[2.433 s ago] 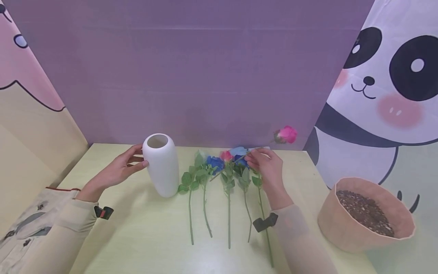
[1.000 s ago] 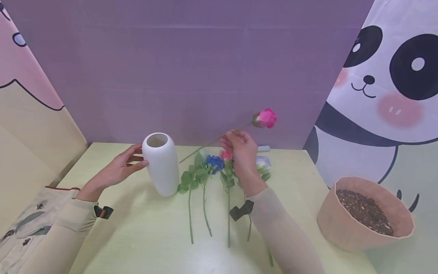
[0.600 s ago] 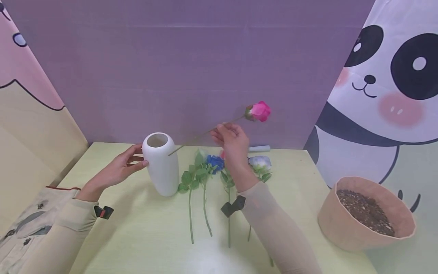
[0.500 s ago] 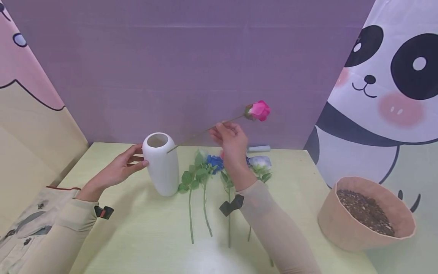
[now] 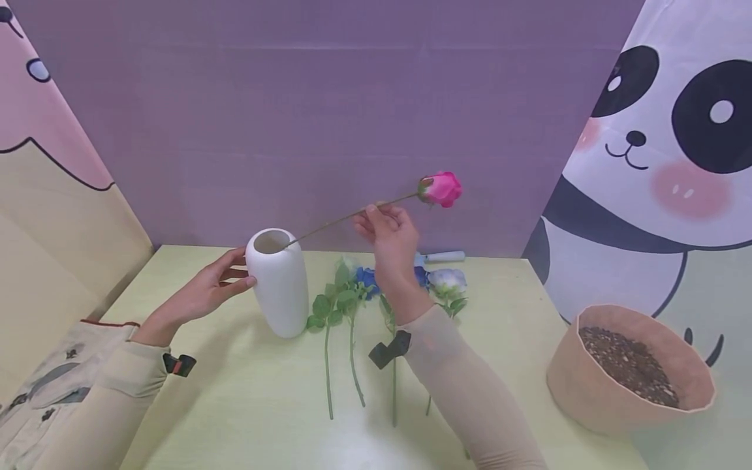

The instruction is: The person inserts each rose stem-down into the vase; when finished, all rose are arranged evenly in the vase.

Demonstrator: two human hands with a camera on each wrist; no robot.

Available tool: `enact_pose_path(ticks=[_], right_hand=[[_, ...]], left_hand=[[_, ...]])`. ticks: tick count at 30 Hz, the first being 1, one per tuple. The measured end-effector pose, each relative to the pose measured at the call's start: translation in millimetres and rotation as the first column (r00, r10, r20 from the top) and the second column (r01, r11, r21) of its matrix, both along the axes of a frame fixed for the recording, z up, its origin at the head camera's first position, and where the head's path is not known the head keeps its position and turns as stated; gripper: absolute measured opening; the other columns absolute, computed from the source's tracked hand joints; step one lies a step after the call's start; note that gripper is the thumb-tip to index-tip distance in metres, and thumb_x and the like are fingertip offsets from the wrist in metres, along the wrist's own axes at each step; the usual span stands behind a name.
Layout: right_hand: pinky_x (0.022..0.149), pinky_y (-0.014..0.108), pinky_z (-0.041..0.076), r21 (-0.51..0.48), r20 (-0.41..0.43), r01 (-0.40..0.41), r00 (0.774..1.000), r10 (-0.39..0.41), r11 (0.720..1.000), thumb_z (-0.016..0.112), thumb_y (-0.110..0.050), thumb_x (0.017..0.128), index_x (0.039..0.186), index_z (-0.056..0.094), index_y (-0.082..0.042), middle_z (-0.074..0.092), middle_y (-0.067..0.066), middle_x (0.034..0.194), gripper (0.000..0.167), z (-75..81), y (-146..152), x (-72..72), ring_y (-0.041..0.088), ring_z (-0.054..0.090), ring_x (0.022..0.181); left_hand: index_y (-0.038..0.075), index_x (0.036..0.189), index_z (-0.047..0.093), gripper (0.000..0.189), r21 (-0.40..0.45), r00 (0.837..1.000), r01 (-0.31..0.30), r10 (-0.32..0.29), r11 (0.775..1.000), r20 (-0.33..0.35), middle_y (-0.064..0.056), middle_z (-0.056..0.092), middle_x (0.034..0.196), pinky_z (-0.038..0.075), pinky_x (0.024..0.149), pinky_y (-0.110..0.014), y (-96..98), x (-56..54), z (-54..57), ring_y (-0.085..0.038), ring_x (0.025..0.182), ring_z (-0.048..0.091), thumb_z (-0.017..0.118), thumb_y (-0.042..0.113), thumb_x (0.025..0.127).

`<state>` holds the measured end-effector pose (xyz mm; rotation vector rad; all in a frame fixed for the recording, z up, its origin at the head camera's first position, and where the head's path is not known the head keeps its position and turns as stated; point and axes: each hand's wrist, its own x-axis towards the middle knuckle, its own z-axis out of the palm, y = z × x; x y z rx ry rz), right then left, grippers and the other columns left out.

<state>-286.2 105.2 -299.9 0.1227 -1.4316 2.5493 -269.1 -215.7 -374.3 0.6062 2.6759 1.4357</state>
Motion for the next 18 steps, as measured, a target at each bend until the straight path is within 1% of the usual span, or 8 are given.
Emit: enact_pose_path(ticks=[5, 11, 18], right_hand=[[0.084, 0.029, 0.062, 0.036, -0.02, -0.003, 1.0, 0.004, 0.999, 0.066, -0.01, 0.096, 0.107, 0.057, -0.007, 0.071, 0.005, 0.091, 0.014, -2.9, -5.9, -0.5, 0.016, 0.074, 0.083], [0.084, 0.028, 0.061, 0.121, -0.036, -0.029, 0.999, 0.034, 0.992, 0.066, -0.012, 0.097, 0.109, 0.057, -0.007, 0.072, 0.004, 0.093, 0.016, -6.4, -16.0, -1.9, 0.014, 0.075, 0.084], [0.085, 0.029, 0.061, 0.217, -0.012, -0.073, 0.997, 0.078, 0.974, 0.065, -0.015, 0.097, 0.113, 0.059, -0.008, 0.071, 0.003, 0.093, 0.018, -9.3, -28.7, -2.6, 0.018, 0.075, 0.09]], left_hand=[[0.024, 0.153, 0.032, 0.067, 0.004, 1.0, -0.004, 0.004, 1.0, 0.014, -0.011, 0.05, 0.145, 0.048, 0.108, -0.054, -0.6, 0.4, 0.4, -0.035, 0.13, 0.056, 0.065, 0.04, 0.097], [0.024, 0.153, 0.032, 0.068, 0.008, 1.0, -0.005, 0.004, 1.0, 0.018, -0.011, 0.049, 0.145, 0.048, 0.108, -0.054, -0.1, 0.6, 1.7, -0.035, 0.131, 0.056, 0.065, 0.04, 0.097], [0.023, 0.154, 0.032, 0.069, 0.013, 1.0, -0.002, 0.002, 1.0, 0.022, -0.012, 0.049, 0.145, 0.048, 0.108, -0.054, 0.2, -0.4, 0.0, -0.036, 0.131, 0.055, 0.066, 0.04, 0.096]])
